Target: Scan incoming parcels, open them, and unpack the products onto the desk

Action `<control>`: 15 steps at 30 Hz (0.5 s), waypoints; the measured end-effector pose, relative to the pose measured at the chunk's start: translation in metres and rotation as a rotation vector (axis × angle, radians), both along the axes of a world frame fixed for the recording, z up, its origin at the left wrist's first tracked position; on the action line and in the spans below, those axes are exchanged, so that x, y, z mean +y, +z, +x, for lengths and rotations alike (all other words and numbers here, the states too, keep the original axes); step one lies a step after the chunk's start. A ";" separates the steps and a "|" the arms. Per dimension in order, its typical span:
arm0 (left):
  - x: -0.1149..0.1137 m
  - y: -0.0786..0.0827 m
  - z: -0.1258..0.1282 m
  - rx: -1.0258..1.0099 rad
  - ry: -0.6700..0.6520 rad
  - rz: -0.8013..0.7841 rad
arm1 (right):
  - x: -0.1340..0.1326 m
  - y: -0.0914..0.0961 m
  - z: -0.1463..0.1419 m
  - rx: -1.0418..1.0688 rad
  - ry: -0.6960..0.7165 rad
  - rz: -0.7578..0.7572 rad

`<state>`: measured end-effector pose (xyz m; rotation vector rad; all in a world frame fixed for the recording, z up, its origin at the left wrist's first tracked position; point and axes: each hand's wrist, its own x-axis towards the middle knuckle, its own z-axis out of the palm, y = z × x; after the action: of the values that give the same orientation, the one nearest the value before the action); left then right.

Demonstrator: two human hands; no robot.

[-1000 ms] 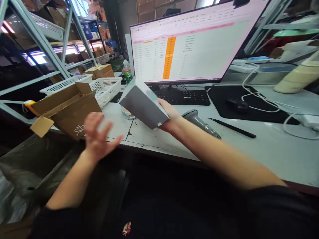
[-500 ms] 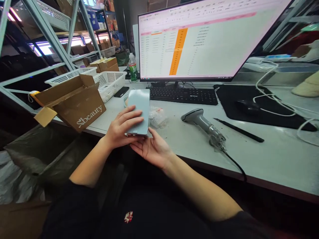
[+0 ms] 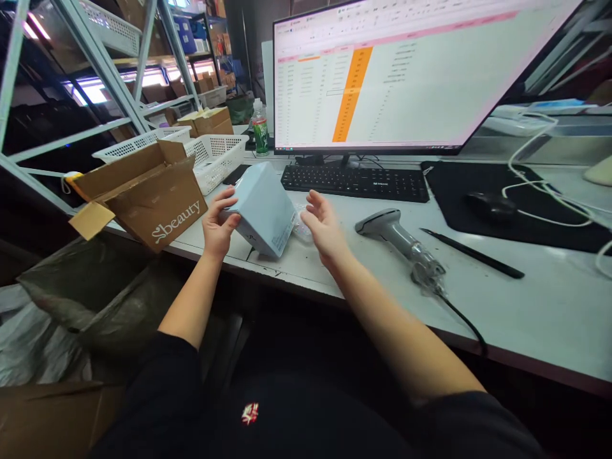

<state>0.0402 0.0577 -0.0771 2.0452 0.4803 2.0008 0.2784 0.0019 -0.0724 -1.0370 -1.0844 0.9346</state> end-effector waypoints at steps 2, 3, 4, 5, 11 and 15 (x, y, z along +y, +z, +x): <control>-0.002 -0.007 0.005 -0.060 0.073 0.002 | 0.019 -0.010 0.002 -0.128 0.054 -0.082; -0.004 -0.010 0.008 -0.065 0.095 0.010 | 0.024 -0.016 0.001 -0.177 0.094 -0.100; -0.008 -0.011 0.011 -0.064 0.106 0.023 | 0.028 -0.021 0.000 -0.220 0.126 -0.094; -0.011 -0.013 0.014 -0.062 0.106 0.038 | 0.029 -0.026 -0.001 -0.256 0.147 -0.074; -0.019 -0.013 0.025 -0.043 0.144 0.155 | 0.020 -0.041 -0.006 -0.420 0.146 0.041; -0.017 -0.010 0.025 0.046 0.221 0.253 | 0.009 -0.043 -0.016 -0.572 0.086 0.163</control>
<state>0.0647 0.0406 -0.0868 2.2786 0.5037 2.2467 0.2627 0.0108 -0.1158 -1.1586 -1.6601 0.6104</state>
